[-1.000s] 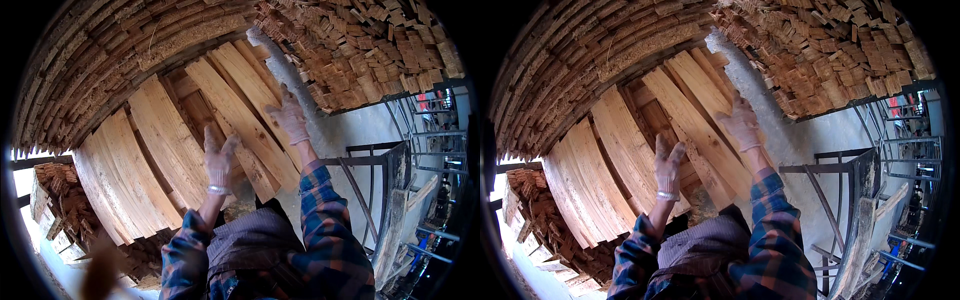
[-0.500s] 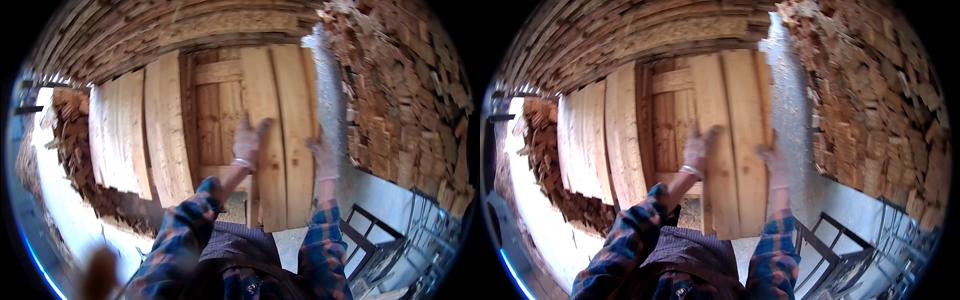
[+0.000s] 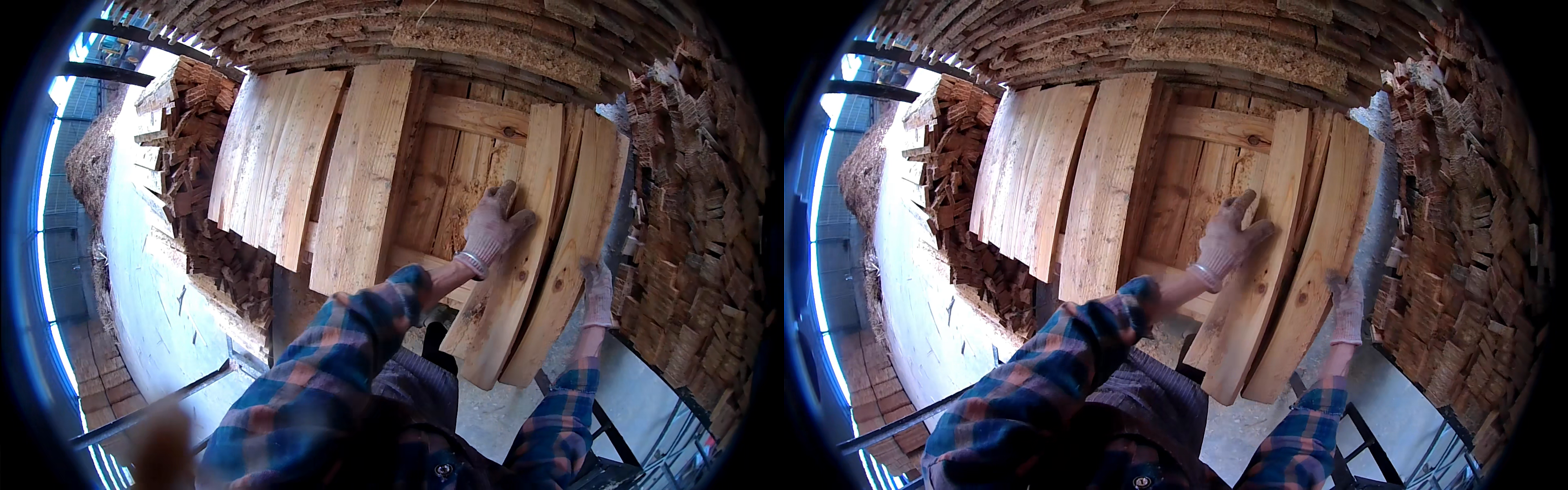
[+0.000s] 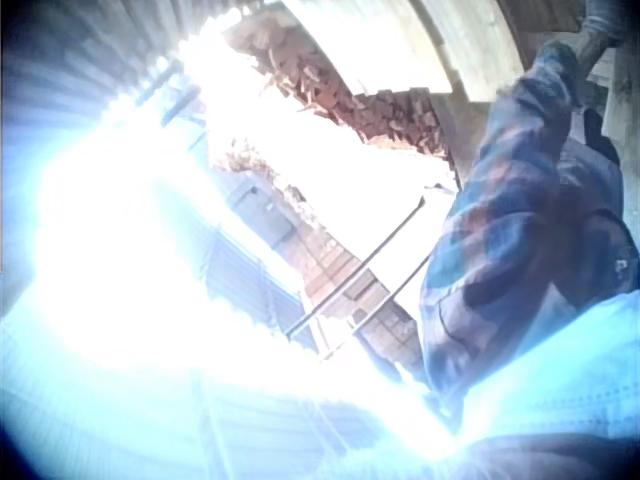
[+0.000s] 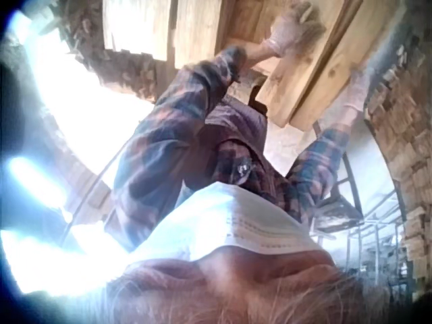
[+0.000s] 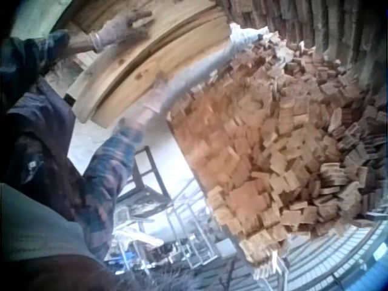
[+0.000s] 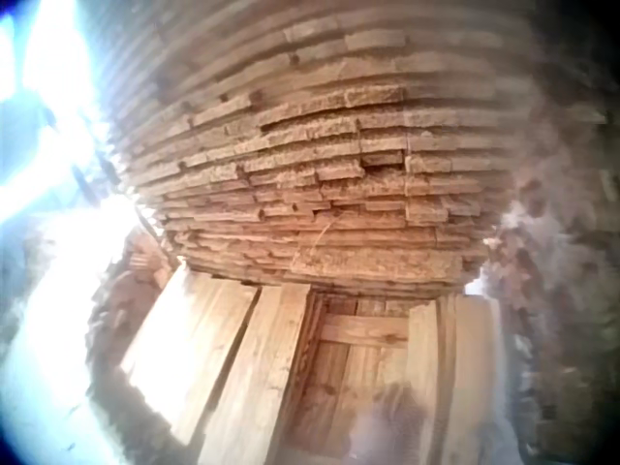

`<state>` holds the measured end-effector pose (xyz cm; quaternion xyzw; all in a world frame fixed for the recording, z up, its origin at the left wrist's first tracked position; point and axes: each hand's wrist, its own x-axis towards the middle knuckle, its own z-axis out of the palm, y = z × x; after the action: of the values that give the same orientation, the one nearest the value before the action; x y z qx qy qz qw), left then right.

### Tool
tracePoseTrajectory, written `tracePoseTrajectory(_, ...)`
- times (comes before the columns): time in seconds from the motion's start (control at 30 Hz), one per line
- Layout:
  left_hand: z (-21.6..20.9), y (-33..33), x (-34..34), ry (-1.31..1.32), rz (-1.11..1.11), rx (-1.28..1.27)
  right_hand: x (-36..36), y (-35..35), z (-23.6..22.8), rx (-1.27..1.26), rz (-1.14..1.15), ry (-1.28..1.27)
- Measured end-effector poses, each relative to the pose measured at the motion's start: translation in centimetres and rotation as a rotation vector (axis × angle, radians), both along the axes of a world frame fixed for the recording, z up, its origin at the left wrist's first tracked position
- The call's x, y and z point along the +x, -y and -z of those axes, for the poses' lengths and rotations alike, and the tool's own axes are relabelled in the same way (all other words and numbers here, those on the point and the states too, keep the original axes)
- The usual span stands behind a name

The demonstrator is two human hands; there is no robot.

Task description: The person repeatedly picks up wooden planks from a pile and stacks them onto a growing stack. They handle the planks by hand, aligning them carefully to maintain a neat pile throughout the process.

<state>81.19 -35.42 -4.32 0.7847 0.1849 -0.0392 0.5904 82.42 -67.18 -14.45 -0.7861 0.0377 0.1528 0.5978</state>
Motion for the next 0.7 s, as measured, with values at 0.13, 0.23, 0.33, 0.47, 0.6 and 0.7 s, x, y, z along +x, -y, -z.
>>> tracePoseTrajectory(0.13, -5.3, -11.3, -5.4, 0.340, -0.344, -0.112, -1.3, -8.1, -11.1, -0.310, 0.215, 0.328)
tracePoseTrajectory(0.23, -0.7, -24.5, -10.2, 0.222, -0.594, 0.499, -3.6, -20.6, -18.3, 0.025, 0.112, 0.194)
tracePoseTrajectory(0.33, 3.0, -28.7, -12.4, -0.088, -0.340, 0.414, -4.4, -33.3, -13.5, -0.213, -0.277, 0.276)
tracePoseTrajectory(0.47, 2.3, -25.8, -9.2, -0.091, -0.223, 0.592, -5.3, -42.5, 1.9, -0.400, -0.137, 0.047)
tracePoseTrajectory(0.6, 0.5, -26.8, -9.7, -0.292, -0.310, 0.493, -6.6, -45.4, -3.6, -0.193, -0.052, 0.009)
tracePoseTrajectory(0.7, 1.9, -29.0, -9.2, -0.183, -0.335, -0.035, -7.3, -46.9, -9.2, -0.559, -0.050, -0.057)
